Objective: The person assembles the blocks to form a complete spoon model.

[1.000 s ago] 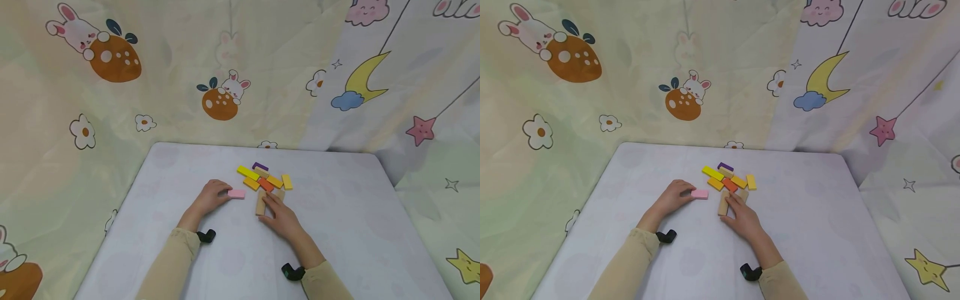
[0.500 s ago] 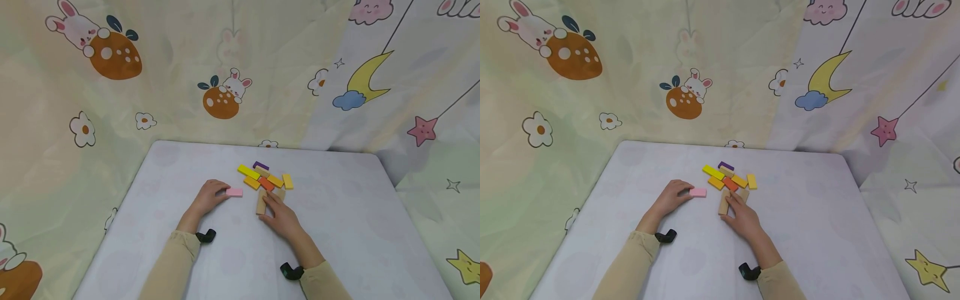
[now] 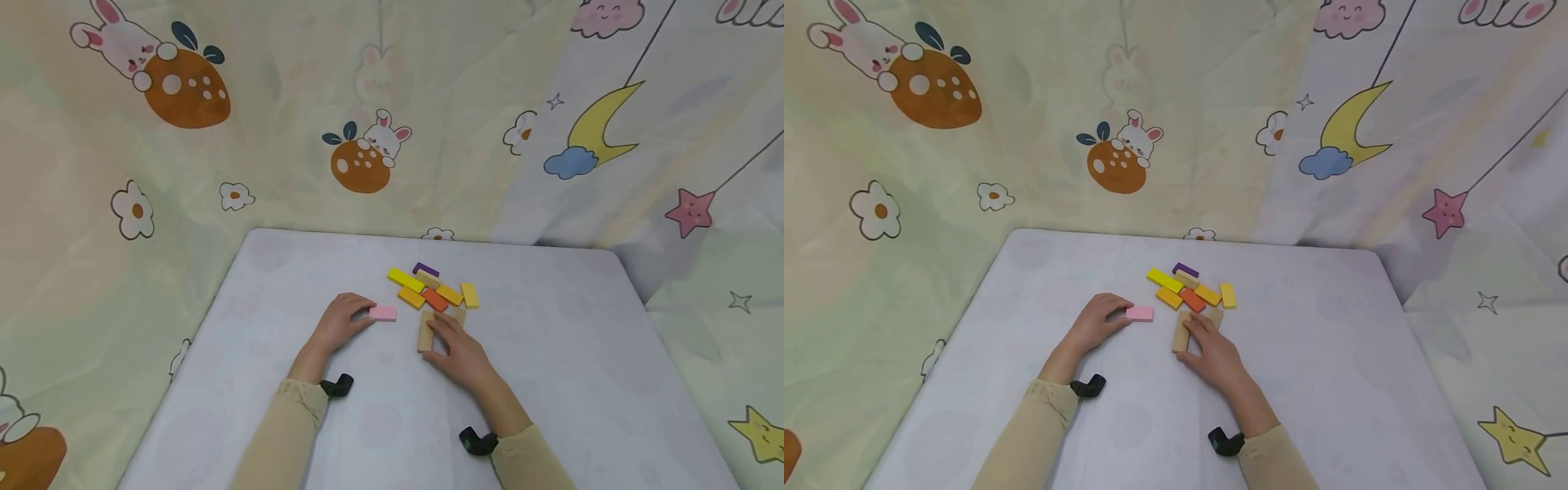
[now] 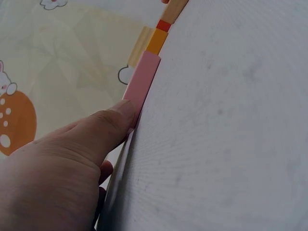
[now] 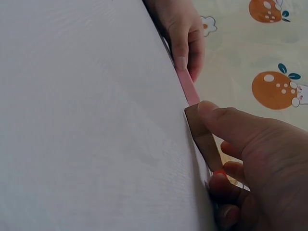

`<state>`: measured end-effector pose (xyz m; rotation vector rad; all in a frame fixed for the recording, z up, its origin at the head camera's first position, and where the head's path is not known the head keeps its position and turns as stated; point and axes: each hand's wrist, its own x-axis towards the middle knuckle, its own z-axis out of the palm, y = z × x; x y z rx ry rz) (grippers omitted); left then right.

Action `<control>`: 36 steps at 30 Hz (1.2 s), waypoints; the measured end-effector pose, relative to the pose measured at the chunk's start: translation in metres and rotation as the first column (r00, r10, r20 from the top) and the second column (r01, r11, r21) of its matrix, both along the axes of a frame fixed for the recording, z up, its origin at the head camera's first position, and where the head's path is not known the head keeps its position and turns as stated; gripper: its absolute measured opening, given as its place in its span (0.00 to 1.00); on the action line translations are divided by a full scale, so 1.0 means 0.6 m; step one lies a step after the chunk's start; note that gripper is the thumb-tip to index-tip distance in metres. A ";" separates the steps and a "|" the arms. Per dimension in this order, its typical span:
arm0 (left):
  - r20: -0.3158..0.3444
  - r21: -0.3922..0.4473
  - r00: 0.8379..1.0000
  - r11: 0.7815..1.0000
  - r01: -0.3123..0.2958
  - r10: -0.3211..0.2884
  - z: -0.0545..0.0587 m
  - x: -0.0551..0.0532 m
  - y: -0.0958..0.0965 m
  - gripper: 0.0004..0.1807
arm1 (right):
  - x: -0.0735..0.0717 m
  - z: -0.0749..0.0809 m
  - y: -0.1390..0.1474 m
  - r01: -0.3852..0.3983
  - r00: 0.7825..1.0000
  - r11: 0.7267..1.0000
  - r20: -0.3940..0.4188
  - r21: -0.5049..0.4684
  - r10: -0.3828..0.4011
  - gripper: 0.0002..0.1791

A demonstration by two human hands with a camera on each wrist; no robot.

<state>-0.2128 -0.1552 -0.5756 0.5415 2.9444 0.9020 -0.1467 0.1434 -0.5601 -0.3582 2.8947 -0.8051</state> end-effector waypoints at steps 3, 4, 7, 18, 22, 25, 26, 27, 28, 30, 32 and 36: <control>-0.006 -0.003 1.000 1.000 -0.009 0.009 0.001 0.002 0.000 0.21 | -0.006 0.002 0.001 0.002 0.999 1.000 0.042 -0.008 -0.002 0.44; -0.009 -0.003 1.000 1.000 -0.011 0.011 0.002 0.002 0.000 0.21 | -0.008 0.004 0.001 0.001 0.999 1.000 0.054 -0.010 -0.001 0.45; -0.014 -0.007 1.000 1.000 -0.008 0.008 0.002 0.002 -0.001 0.21 | -0.013 0.009 -0.001 0.001 0.996 1.000 0.091 -0.004 -0.001 0.47; -0.019 -0.009 1.000 1.000 -0.005 0.005 0.000 0.000 0.001 0.21 | -0.023 0.014 -0.001 -0.008 0.992 1.000 0.126 0.016 0.006 0.50; -0.032 -0.011 0.999 1.000 -0.006 0.005 -0.001 0.000 0.001 0.21 | -0.022 0.013 0.000 -0.007 0.995 1.000 0.098 0.023 0.005 0.50; -0.028 -0.014 1.000 1.000 -0.008 0.007 0.000 0.001 0.002 0.21 | -0.020 0.012 0.000 -0.012 0.996 1.000 0.088 0.027 0.010 0.51; -0.026 -0.014 1.000 1.000 -0.009 0.009 0.001 0.001 0.002 0.21 | -0.019 0.012 0.000 -0.014 0.996 1.000 0.085 0.027 0.011 0.51; -0.024 -0.014 1.000 1.000 -0.011 0.011 0.001 0.001 0.002 0.21 | -0.018 0.012 -0.001 -0.017 0.997 1.000 0.081 0.026 0.015 0.51; -0.023 -0.013 1.000 1.000 -0.012 0.012 0.002 0.002 0.002 0.21 | -0.017 0.012 -0.001 -0.022 0.997 0.999 0.074 0.028 0.020 0.51; -0.020 -0.012 1.000 1.000 -0.014 0.013 0.003 0.002 0.003 0.21 | -0.015 0.012 -0.001 -0.031 0.998 0.999 0.062 0.024 0.029 0.51; -0.020 -0.016 1.000 1.000 -0.017 0.016 0.003 0.002 0.003 0.21 | -0.013 0.013 -0.003 -0.041 0.998 0.999 0.046 0.023 0.040 0.51; -0.027 -0.023 0.999 1.000 -0.018 0.017 0.001 0.002 0.003 0.21 | -0.009 0.015 -0.014 -0.074 0.997 0.997 0.025 0.011 0.074 0.50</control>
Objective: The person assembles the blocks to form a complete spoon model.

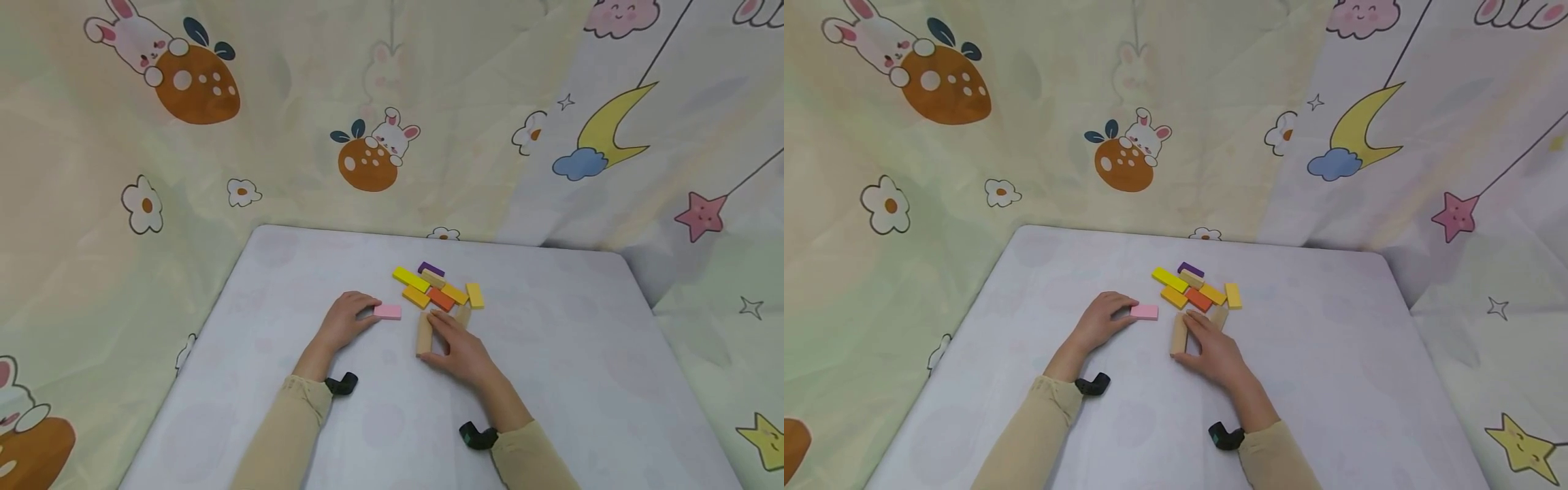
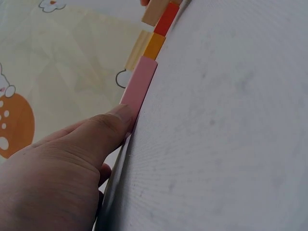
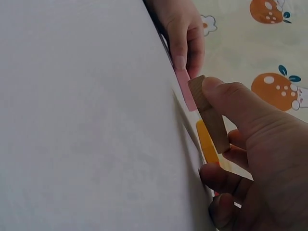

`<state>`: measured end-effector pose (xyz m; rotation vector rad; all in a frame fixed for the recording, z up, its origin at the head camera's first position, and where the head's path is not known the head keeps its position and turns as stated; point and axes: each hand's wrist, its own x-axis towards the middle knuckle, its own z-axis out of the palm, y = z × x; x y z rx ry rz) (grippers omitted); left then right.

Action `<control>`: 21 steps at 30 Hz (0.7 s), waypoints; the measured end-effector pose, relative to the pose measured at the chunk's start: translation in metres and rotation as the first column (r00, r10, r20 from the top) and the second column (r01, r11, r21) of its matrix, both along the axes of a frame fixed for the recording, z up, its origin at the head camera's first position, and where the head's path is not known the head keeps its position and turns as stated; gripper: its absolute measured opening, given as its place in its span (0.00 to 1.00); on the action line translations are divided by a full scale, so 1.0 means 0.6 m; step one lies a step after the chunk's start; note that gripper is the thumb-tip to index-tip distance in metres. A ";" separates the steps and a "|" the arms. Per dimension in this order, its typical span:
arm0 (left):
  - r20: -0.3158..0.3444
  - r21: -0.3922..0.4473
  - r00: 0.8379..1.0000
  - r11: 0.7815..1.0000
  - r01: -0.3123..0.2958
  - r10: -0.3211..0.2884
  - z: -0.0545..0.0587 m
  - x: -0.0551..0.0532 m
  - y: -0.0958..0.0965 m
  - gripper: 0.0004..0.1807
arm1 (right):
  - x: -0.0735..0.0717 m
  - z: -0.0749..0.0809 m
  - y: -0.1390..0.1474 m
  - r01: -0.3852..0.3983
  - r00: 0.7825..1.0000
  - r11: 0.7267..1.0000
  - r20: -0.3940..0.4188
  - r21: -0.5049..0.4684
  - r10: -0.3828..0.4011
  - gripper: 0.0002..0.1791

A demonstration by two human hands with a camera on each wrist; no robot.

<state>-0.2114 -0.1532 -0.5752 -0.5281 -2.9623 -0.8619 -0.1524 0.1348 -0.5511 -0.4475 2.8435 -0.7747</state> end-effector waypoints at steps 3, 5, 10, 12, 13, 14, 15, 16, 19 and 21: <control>-0.008 -0.006 1.000 1.000 0.002 -0.002 -0.002 0.000 -0.001 0.22 | 0.003 0.001 -0.015 -0.031 0.999 1.000 -0.011 -0.001 0.031 0.50; -0.010 -0.011 1.000 1.000 0.003 -0.003 -0.003 -0.001 -0.001 0.22 | 0.005 0.001 -0.026 -0.055 0.998 0.999 -0.024 0.004 0.055 0.50; -0.024 -0.010 1.000 1.000 0.011 -0.011 -0.002 -0.001 -0.002 0.22 | 0.006 -0.004 -0.055 -0.113 0.992 0.994 -0.062 0.009 0.113 0.49; -0.033 -0.009 0.999 1.000 0.016 -0.016 -0.001 0.000 -0.002 0.21 | 0.006 -0.007 -0.066 -0.133 0.988 0.991 -0.081 0.021 0.134 0.50; -0.039 -0.008 0.999 1.000 0.019 -0.019 -0.001 0.000 -0.003 0.21 | 0.005 -0.009 -0.071 -0.138 0.986 0.990 -0.088 0.031 0.140 0.50; -0.047 -0.008 0.999 1.000 0.023 -0.023 -0.001 0.000 -0.003 0.21 | 0.005 -0.010 -0.076 -0.144 0.985 0.989 -0.094 0.040 0.147 0.50; -0.049 -0.008 0.998 1.000 0.026 -0.027 0.000 0.000 -0.003 0.21 | 0.004 -0.011 -0.081 -0.149 0.983 0.988 -0.100 0.050 0.154 0.51; -0.048 -0.010 0.998 1.000 0.029 -0.029 0.000 0.000 -0.003 0.21 | 0.004 -0.013 -0.086 -0.154 0.982 0.986 -0.105 0.062 0.160 0.51; -0.048 -0.010 0.998 0.999 0.036 -0.036 0.001 0.000 -0.003 0.21 | 0.003 -0.016 -0.097 -0.164 0.978 0.982 -0.111 0.094 0.175 0.51; -0.046 -0.010 0.998 0.999 0.037 -0.037 0.000 -0.001 -0.004 0.21 | 0.003 -0.017 -0.102 -0.169 0.976 0.978 -0.116 0.123 0.183 0.51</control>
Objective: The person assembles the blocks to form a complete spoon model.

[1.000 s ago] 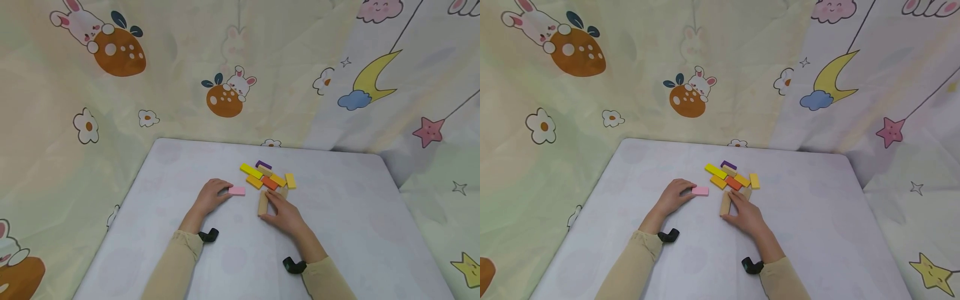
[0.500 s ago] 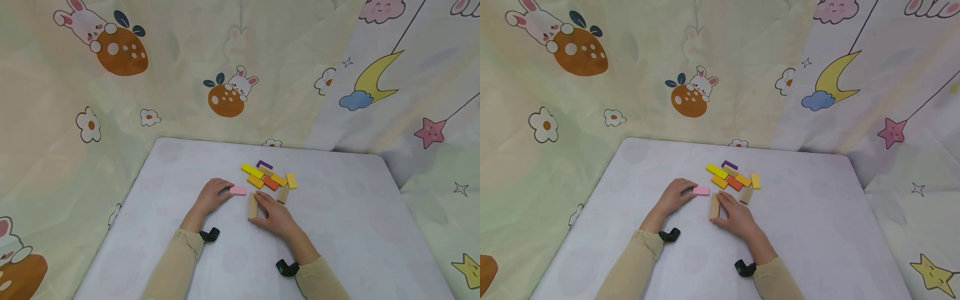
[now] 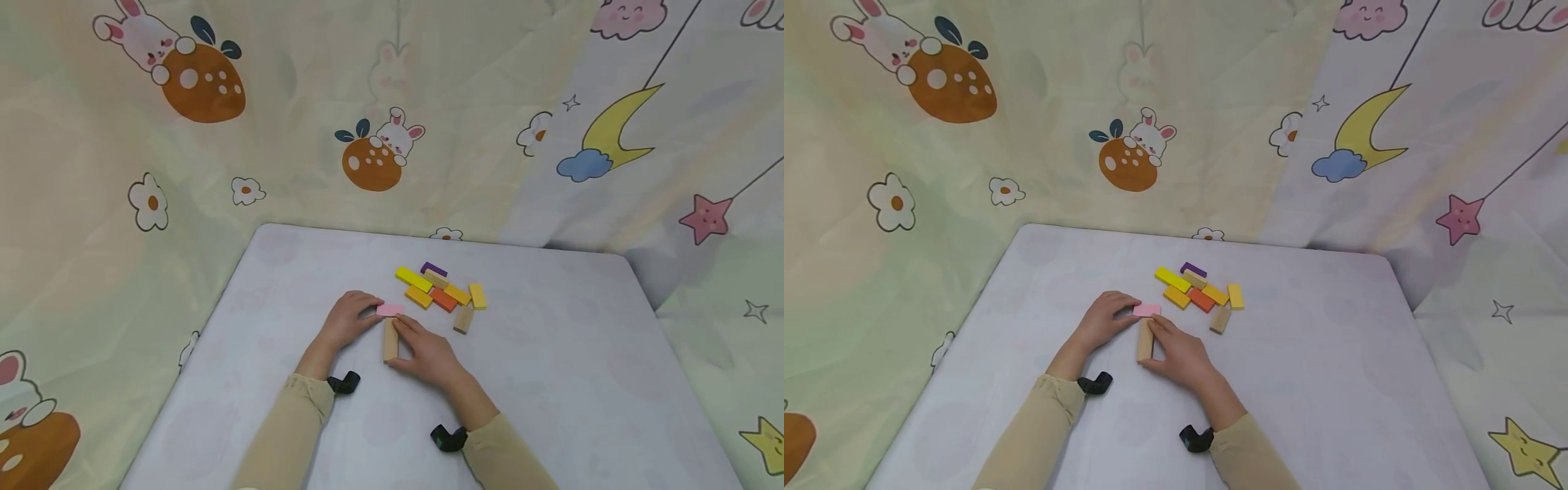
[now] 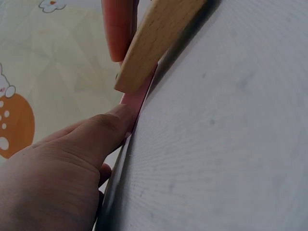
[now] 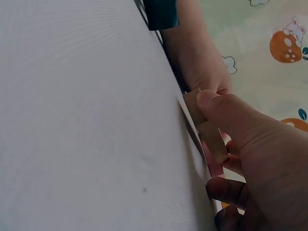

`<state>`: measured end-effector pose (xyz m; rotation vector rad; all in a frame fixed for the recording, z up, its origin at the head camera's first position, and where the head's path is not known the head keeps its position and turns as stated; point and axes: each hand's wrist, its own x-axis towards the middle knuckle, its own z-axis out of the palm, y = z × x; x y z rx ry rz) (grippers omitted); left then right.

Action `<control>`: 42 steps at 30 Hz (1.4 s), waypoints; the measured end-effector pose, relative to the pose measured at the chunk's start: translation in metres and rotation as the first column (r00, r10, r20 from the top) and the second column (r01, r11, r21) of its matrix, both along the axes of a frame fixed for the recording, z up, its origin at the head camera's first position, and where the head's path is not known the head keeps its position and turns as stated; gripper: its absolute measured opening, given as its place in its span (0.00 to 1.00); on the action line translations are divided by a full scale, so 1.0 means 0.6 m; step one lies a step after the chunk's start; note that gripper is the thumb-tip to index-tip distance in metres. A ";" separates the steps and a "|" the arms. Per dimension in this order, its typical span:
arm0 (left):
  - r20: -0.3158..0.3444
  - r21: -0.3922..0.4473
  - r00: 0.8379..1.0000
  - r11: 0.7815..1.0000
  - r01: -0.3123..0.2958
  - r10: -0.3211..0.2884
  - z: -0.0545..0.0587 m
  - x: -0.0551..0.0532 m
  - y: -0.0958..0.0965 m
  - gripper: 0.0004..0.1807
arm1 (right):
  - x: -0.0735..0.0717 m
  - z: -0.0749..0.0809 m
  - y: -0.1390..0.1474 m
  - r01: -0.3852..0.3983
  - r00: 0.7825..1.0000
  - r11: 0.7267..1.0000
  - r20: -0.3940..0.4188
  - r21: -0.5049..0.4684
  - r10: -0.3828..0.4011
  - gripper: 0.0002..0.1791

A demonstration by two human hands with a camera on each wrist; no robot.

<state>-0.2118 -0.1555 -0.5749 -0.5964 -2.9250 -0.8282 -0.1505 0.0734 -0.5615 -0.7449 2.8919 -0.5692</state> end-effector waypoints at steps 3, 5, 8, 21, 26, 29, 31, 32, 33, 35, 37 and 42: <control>0.005 -0.003 1.000 1.000 -0.001 0.001 -0.001 -0.001 0.000 0.21 | 0.001 0.000 -0.004 -0.003 1.000 0.999 -0.013 0.041 0.004 0.50; 0.005 -0.006 1.000 1.000 0.000 0.000 -0.002 -0.002 0.000 0.21 | 0.002 0.001 -0.006 -0.009 1.000 0.998 -0.026 0.062 0.010 0.50; -0.006 -0.003 1.000 1.000 0.006 -0.006 -0.002 -0.002 -0.001 0.21 | 0.003 0.000 -0.006 -0.021 0.998 0.997 -0.055 0.072 0.025 0.47; -0.026 0.013 1.000 1.000 0.014 -0.013 -0.007 -0.005 -0.001 0.20 | 0.007 0.000 -0.006 -0.021 0.994 0.998 -0.106 0.067 0.029 0.46; -0.020 0.010 1.000 1.000 0.013 -0.012 -0.009 -0.005 -0.002 0.20 | 0.008 0.001 -0.006 -0.016 0.995 0.997 -0.094 0.071 0.023 0.46; -0.012 0.009 1.000 1.000 0.011 -0.011 -0.007 -0.005 -0.002 0.20 | 0.008 0.002 -0.007 -0.008 0.996 0.998 -0.088 0.067 0.014 0.46; -0.006 0.008 1.000 1.000 0.009 -0.009 -0.006 -0.005 -0.002 0.21 | 0.008 0.002 -0.008 -0.001 0.996 0.998 -0.087 0.065 0.007 0.46; -0.005 0.009 1.000 1.000 0.008 -0.008 -0.005 -0.005 -0.003 0.21 | 0.008 0.002 -0.008 0.002 0.996 0.998 -0.086 0.064 0.004 0.46; -0.006 0.009 1.000 1.000 0.007 -0.007 -0.005 -0.005 -0.003 0.21 | 0.008 0.002 -0.009 0.005 0.996 0.998 -0.084 0.065 0.001 0.46; -0.003 0.013 1.000 1.000 0.004 -0.004 -0.005 -0.004 -0.003 0.20 | 0.008 0.002 -0.009 0.009 0.997 0.997 -0.081 0.070 -0.003 0.46; 0.000 0.016 1.000 1.000 0.001 -0.001 -0.005 -0.004 -0.003 0.20 | 0.008 0.001 -0.010 0.010 0.997 0.997 -0.079 0.073 -0.005 0.46; -0.006 0.021 1.000 1.000 -0.001 0.001 -0.007 -0.003 -0.002 0.20 | 0.007 -0.001 -0.010 0.016 0.996 0.998 -0.083 0.067 -0.011 0.46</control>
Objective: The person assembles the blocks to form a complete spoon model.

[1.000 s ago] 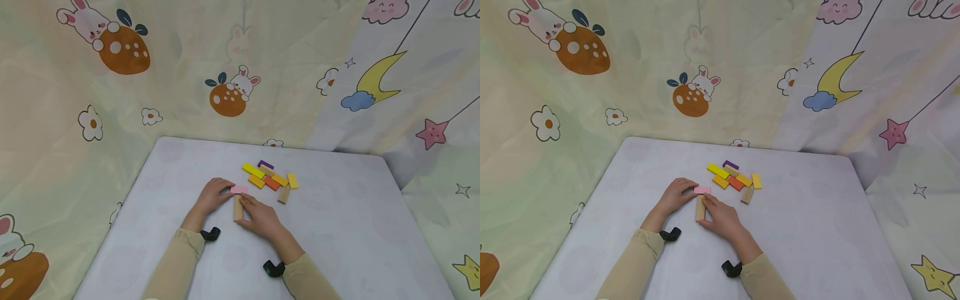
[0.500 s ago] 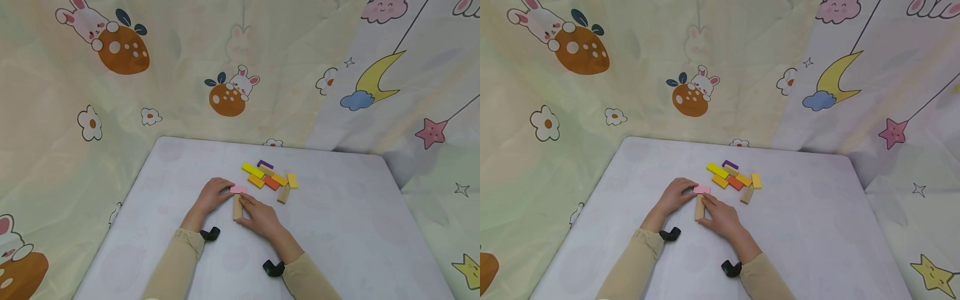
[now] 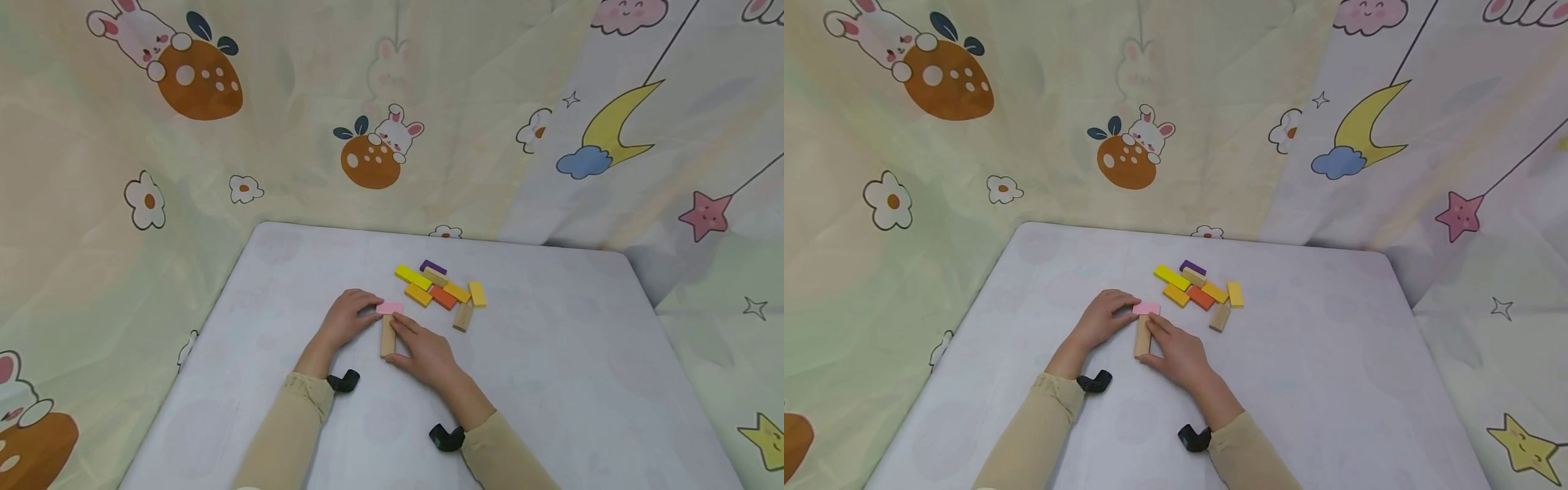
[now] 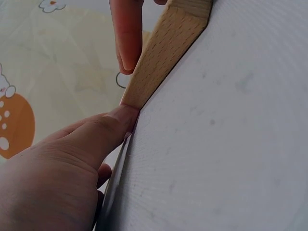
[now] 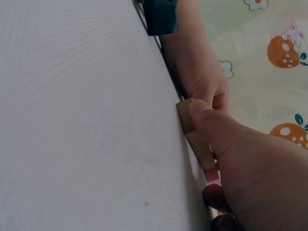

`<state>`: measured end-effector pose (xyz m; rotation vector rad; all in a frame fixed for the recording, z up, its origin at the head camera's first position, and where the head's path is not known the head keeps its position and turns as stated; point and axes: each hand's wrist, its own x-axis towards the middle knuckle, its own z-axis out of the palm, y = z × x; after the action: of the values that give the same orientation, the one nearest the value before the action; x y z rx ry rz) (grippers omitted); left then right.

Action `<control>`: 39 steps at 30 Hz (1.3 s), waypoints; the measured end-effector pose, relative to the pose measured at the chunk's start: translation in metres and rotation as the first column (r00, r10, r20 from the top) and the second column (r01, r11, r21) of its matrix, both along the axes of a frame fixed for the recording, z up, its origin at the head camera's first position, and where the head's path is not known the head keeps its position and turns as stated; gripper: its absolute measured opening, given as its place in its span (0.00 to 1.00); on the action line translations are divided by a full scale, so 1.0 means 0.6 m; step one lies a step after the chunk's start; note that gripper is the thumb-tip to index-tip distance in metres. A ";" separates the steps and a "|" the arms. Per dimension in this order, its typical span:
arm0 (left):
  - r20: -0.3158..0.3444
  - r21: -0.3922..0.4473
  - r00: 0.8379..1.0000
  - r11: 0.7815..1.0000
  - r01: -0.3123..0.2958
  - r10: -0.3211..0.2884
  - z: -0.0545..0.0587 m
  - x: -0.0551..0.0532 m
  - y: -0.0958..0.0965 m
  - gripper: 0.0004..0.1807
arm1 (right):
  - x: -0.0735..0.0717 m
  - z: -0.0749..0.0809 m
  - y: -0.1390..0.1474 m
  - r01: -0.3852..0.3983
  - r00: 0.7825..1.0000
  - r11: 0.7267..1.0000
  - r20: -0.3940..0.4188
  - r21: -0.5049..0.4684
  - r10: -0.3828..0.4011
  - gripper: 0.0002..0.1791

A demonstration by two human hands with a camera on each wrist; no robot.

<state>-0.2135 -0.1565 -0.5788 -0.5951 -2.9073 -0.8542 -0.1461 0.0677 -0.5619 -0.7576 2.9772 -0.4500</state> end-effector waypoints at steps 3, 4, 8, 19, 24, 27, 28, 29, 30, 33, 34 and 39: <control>-0.007 -0.003 1.000 1.000 -0.002 0.002 0.000 0.001 0.000 0.20 | 0.000 0.000 0.000 0.007 1.000 1.000 -0.001 -0.002 -0.007 0.46; -0.006 -0.004 1.000 1.000 -0.003 0.003 0.000 0.001 0.000 0.20 | 0.000 0.000 0.000 0.010 1.000 1.000 0.001 -0.002 -0.010 0.46; 0.005 -0.008 1.000 1.000 -0.002 0.002 0.002 0.002 0.000 0.21 | -0.001 0.000 -0.001 0.014 1.000 1.000 0.010 -0.003 -0.014 0.46; 0.049 0.010 0.997 0.998 0.057 -0.057 0.012 0.008 -0.003 0.28 | -0.004 -0.002 0.001 0.002 1.000 0.999 0.019 -0.041 -0.001 0.45; 0.096 -0.016 0.990 0.994 0.108 -0.106 0.015 0.020 -0.004 0.33 | -0.002 -0.002 0.003 0.003 0.999 0.998 0.035 -0.058 -0.001 0.45; 0.113 -0.042 0.986 0.991 0.127 -0.121 0.018 0.029 -0.003 0.36 | -0.001 -0.002 0.003 0.009 0.999 0.999 0.038 -0.053 -0.007 0.45; 0.115 -0.047 0.985 0.990 0.132 -0.126 0.020 0.033 -0.002 0.37 | -0.002 -0.002 0.003 0.009 0.999 0.999 0.041 -0.052 -0.007 0.45; 0.112 -0.053 0.985 0.989 0.136 -0.130 0.021 0.037 -0.001 0.38 | -0.002 -0.002 0.003 0.009 0.999 0.999 0.042 -0.049 -0.007 0.45; 0.110 -0.057 0.985 0.989 0.139 -0.132 0.022 0.040 -0.001 0.39 | -0.002 -0.003 0.003 0.008 0.999 0.999 0.044 -0.046 -0.006 0.45; 0.093 -0.077 0.985 0.985 0.152 -0.144 0.022 0.049 0.002 0.40 | -0.004 -0.004 0.003 0.006 0.999 0.999 0.050 -0.040 -0.004 0.45; 0.089 -0.086 0.985 0.984 0.155 -0.147 0.022 0.051 0.002 0.40 | -0.004 -0.005 0.004 0.006 0.999 0.999 0.053 -0.040 -0.003 0.46; 0.066 -0.132 0.985 0.977 0.166 -0.158 0.018 0.055 0.004 0.41 | -0.006 -0.006 0.005 0.002 0.999 0.999 0.050 -0.048 0.001 0.46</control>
<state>-0.1803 -0.1539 -0.5678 -0.8433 -3.0191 -0.6995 -0.1496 0.0707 -0.5652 -0.7384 2.9304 -0.5346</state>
